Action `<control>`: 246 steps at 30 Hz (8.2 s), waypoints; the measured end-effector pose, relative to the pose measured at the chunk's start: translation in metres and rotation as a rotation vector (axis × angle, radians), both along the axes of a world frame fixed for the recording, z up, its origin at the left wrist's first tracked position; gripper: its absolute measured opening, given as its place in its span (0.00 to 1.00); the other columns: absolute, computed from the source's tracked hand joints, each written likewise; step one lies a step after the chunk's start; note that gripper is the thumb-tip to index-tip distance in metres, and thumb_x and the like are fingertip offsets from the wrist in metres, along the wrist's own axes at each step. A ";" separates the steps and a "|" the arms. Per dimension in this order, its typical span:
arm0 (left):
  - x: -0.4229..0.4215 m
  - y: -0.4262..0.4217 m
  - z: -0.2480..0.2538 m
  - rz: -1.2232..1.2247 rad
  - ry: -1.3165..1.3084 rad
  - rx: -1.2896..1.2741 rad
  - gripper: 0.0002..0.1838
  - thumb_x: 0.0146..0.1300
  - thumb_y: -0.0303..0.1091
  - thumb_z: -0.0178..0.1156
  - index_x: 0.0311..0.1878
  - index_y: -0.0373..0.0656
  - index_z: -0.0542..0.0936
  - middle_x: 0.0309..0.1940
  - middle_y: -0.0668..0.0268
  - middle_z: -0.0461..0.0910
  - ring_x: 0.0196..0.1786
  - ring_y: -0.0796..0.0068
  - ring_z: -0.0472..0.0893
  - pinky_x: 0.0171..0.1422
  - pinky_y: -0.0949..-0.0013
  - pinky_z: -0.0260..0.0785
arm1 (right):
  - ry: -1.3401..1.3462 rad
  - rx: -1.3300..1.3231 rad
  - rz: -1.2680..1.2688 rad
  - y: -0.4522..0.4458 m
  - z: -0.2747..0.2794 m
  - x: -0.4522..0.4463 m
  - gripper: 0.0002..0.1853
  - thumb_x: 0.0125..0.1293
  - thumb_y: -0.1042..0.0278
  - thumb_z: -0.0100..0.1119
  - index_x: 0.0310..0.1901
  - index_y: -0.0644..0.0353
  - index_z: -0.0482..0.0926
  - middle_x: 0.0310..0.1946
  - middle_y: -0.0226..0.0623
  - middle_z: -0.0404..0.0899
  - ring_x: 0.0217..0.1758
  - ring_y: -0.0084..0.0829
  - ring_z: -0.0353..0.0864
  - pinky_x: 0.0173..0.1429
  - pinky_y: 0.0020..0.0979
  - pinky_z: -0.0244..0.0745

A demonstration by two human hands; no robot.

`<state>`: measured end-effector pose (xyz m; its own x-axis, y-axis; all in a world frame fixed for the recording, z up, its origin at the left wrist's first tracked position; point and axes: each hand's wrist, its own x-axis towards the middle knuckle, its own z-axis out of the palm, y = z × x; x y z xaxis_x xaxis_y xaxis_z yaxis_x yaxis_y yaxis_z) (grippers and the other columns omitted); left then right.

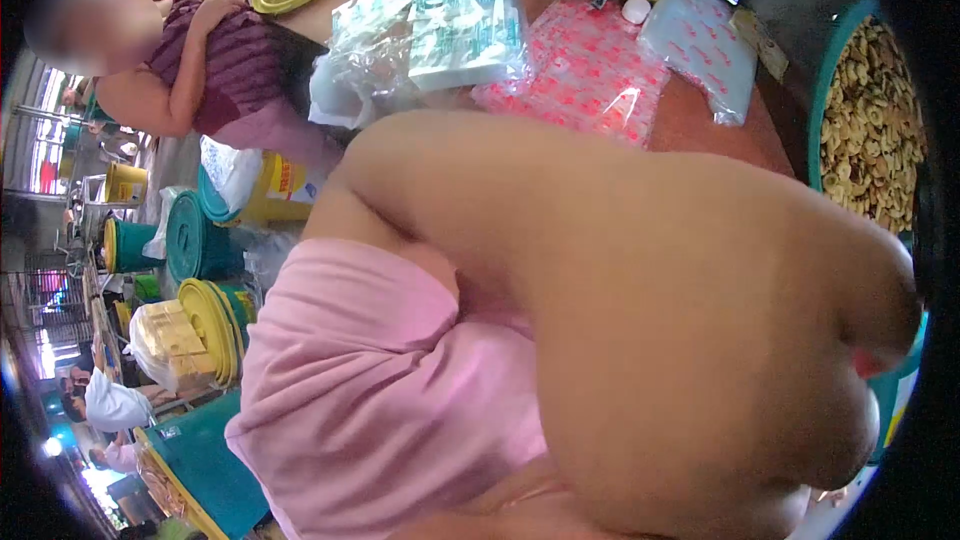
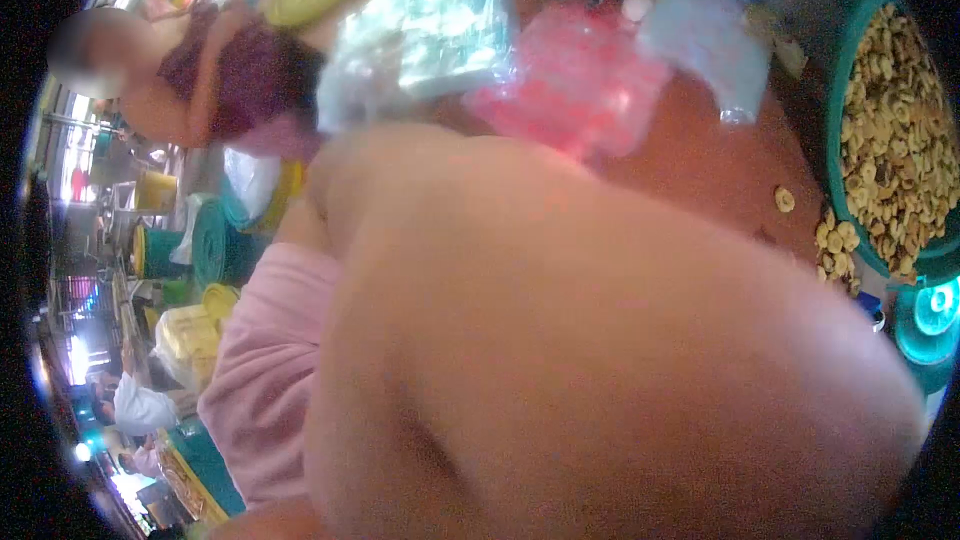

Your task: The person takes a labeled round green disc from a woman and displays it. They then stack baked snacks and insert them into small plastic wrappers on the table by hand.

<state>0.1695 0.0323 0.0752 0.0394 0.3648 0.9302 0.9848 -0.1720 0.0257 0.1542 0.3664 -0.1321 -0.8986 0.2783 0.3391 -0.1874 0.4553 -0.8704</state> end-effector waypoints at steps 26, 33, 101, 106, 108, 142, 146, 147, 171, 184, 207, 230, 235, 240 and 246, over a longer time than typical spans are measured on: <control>-0.147 -0.546 -0.068 2.516 -0.661 -1.719 0.20 0.66 0.31 0.66 0.60 0.54 0.86 0.53 0.74 0.88 0.60 0.75 0.85 0.58 0.66 0.79 | 0.034 0.001 0.036 0.040 -0.033 -0.003 0.27 0.72 0.63 0.67 0.67 0.67 0.74 0.62 0.46 0.78 0.65 0.40 0.77 0.73 0.39 0.69; -0.129 -0.553 -0.076 2.214 -0.785 -2.090 0.22 0.54 0.28 0.71 0.55 0.57 0.90 0.58 0.73 0.87 0.62 0.71 0.85 0.60 0.63 0.79 | 0.056 0.105 0.047 0.039 -0.029 -0.003 0.25 0.75 0.66 0.65 0.69 0.66 0.72 0.60 0.42 0.78 0.60 0.32 0.79 0.67 0.33 0.75; -0.094 -0.636 -0.132 1.218 -1.105 1.708 0.23 0.79 0.57 0.52 0.39 0.46 0.78 0.27 0.73 0.79 0.29 0.74 0.80 0.32 0.69 0.73 | 0.002 0.297 -0.038 0.039 -0.028 -0.003 0.30 0.72 0.55 0.69 0.66 0.67 0.76 0.62 0.48 0.78 0.66 0.43 0.77 0.72 0.41 0.70; -0.096 -0.643 -0.135 1.086 -1.086 1.731 0.18 0.80 0.50 0.53 0.40 0.45 0.78 0.28 0.74 0.79 0.27 0.78 0.78 0.31 0.74 0.72 | 0.003 0.349 -0.050 0.033 -0.022 -0.003 0.30 0.72 0.53 0.69 0.66 0.67 0.77 0.62 0.48 0.78 0.65 0.43 0.78 0.71 0.42 0.70; -0.095 -0.647 -0.139 0.962 -1.100 1.685 0.16 0.81 0.47 0.53 0.41 0.45 0.78 0.29 0.73 0.79 0.27 0.80 0.77 0.32 0.75 0.72 | -0.002 0.355 -0.038 0.036 -0.024 -0.003 0.30 0.71 0.54 0.70 0.66 0.67 0.77 0.62 0.48 0.78 0.66 0.43 0.78 0.71 0.42 0.70; -0.125 -0.099 -0.108 -0.305 -1.417 0.555 0.10 0.64 0.30 0.74 0.46 0.46 0.84 0.54 0.62 0.86 0.61 0.59 0.85 0.63 0.58 0.76 | 0.115 0.369 -0.036 0.023 -0.007 -0.001 0.23 0.68 0.64 0.70 0.62 0.61 0.79 0.58 0.45 0.81 0.64 0.44 0.79 0.70 0.42 0.72; -0.125 -0.043 -0.124 -0.368 -1.413 0.417 0.10 0.64 0.28 0.75 0.43 0.44 0.81 0.52 0.63 0.86 0.61 0.63 0.83 0.63 0.61 0.77 | 0.127 0.335 -0.042 0.020 -0.003 0.002 0.22 0.65 0.65 0.72 0.60 0.60 0.80 0.57 0.45 0.81 0.62 0.46 0.80 0.68 0.42 0.73; -0.122 -0.031 -0.124 -0.379 -1.403 0.410 0.11 0.63 0.28 0.75 0.44 0.44 0.81 0.52 0.63 0.86 0.60 0.63 0.83 0.63 0.62 0.76 | 0.121 0.347 -0.039 0.021 -0.001 0.002 0.22 0.65 0.66 0.72 0.59 0.58 0.81 0.55 0.45 0.82 0.61 0.46 0.80 0.66 0.41 0.73; -0.099 0.010 -0.130 -0.381 -1.706 0.439 0.15 0.67 0.19 0.66 0.53 0.45 0.77 0.52 0.63 0.84 0.56 0.67 0.84 0.65 0.62 0.75 | 0.078 0.278 -0.049 0.025 -0.005 0.000 0.22 0.64 0.66 0.72 0.59 0.61 0.81 0.54 0.45 0.83 0.60 0.45 0.81 0.66 0.41 0.74; -0.095 0.036 -0.160 -0.597 -1.907 0.397 0.10 0.74 0.27 0.55 0.55 0.40 0.77 0.58 0.55 0.84 0.64 0.51 0.82 0.69 0.59 0.74 | 0.112 0.289 -0.048 0.027 -0.005 -0.002 0.22 0.64 0.63 0.74 0.57 0.60 0.83 0.55 0.47 0.83 0.61 0.47 0.82 0.66 0.42 0.74; -0.092 0.036 -0.165 -0.607 -1.946 0.409 0.10 0.75 0.30 0.56 0.57 0.45 0.73 0.59 0.55 0.83 0.65 0.54 0.82 0.70 0.58 0.72 | 0.047 0.493 -0.048 0.010 0.008 -0.001 0.29 0.62 0.60 0.75 0.63 0.59 0.79 0.55 0.52 0.80 0.61 0.55 0.79 0.66 0.47 0.75; -0.101 0.036 -0.168 -0.591 -1.953 0.414 0.10 0.75 0.30 0.57 0.56 0.45 0.73 0.59 0.57 0.83 0.66 0.55 0.82 0.70 0.57 0.72 | -0.034 0.531 -0.057 0.005 0.010 -0.001 0.35 0.61 0.57 0.76 0.67 0.61 0.75 0.55 0.54 0.78 0.58 0.57 0.79 0.63 0.49 0.75; -0.101 0.036 -0.167 -0.589 -1.942 0.404 0.09 0.74 0.30 0.57 0.54 0.46 0.74 0.59 0.58 0.83 0.66 0.55 0.81 0.71 0.57 0.72 | -0.053 0.521 -0.065 0.004 0.012 0.000 0.35 0.61 0.56 0.76 0.67 0.60 0.75 0.54 0.54 0.79 0.58 0.57 0.79 0.63 0.49 0.76; -0.100 0.036 -0.166 -0.589 -1.928 0.378 0.05 0.73 0.28 0.60 0.49 0.49 0.76 0.58 0.59 0.84 0.66 0.58 0.81 0.70 0.59 0.71 | -0.065 0.531 -0.076 0.006 0.007 -0.001 0.35 0.61 0.55 0.76 0.68 0.59 0.75 0.54 0.54 0.79 0.59 0.57 0.79 0.64 0.49 0.76; -0.100 0.033 -0.168 -0.581 -1.894 0.339 0.06 0.73 0.27 0.63 0.45 0.51 0.77 0.57 0.63 0.84 0.66 0.62 0.81 0.69 0.60 0.72 | -0.059 0.519 -0.062 0.005 0.010 -0.001 0.36 0.61 0.55 0.76 0.68 0.59 0.75 0.55 0.54 0.79 0.59 0.56 0.79 0.64 0.48 0.76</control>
<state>0.0691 0.0655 -0.0929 -0.8604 0.5065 -0.0561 -0.4083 -0.6193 0.6706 0.1533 0.3718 -0.1221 -0.9074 0.1400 0.3962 -0.1045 0.8381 -0.5354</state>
